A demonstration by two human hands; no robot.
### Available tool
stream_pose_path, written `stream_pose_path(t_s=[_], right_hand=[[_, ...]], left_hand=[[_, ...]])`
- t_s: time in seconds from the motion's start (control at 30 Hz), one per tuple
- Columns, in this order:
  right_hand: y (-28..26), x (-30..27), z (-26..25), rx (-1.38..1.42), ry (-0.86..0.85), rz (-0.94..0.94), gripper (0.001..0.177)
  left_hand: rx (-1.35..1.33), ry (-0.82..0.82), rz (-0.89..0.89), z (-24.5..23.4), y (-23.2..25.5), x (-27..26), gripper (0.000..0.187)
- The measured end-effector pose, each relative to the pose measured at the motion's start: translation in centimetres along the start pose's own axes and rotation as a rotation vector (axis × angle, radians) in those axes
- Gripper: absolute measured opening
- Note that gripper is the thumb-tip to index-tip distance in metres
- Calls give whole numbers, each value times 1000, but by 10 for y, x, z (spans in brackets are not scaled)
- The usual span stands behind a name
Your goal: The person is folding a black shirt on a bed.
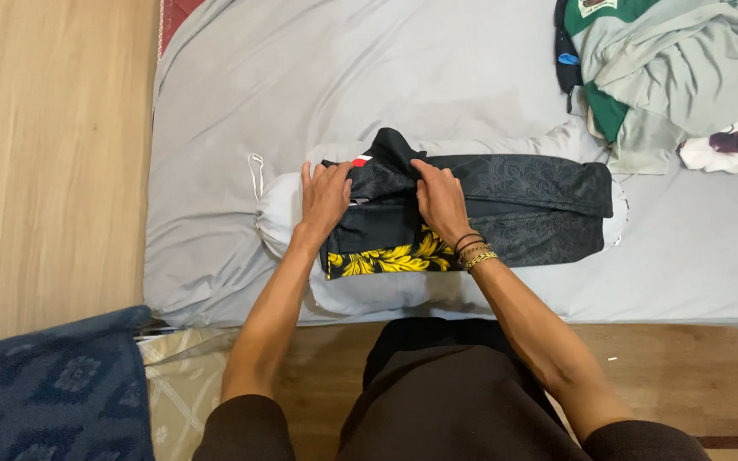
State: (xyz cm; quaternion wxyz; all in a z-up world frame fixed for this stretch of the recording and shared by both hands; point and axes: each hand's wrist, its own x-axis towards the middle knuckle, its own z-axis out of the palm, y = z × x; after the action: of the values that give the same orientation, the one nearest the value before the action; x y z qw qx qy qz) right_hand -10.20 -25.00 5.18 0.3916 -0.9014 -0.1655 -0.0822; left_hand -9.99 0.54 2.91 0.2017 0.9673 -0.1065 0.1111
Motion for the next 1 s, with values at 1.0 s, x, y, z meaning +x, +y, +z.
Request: stream_pose_path(t_s=[1.0], right_hand=[[20, -2, 13, -205, -21, 108, 24]], left_hand=[[113, 109, 79, 27, 8, -8, 28]])
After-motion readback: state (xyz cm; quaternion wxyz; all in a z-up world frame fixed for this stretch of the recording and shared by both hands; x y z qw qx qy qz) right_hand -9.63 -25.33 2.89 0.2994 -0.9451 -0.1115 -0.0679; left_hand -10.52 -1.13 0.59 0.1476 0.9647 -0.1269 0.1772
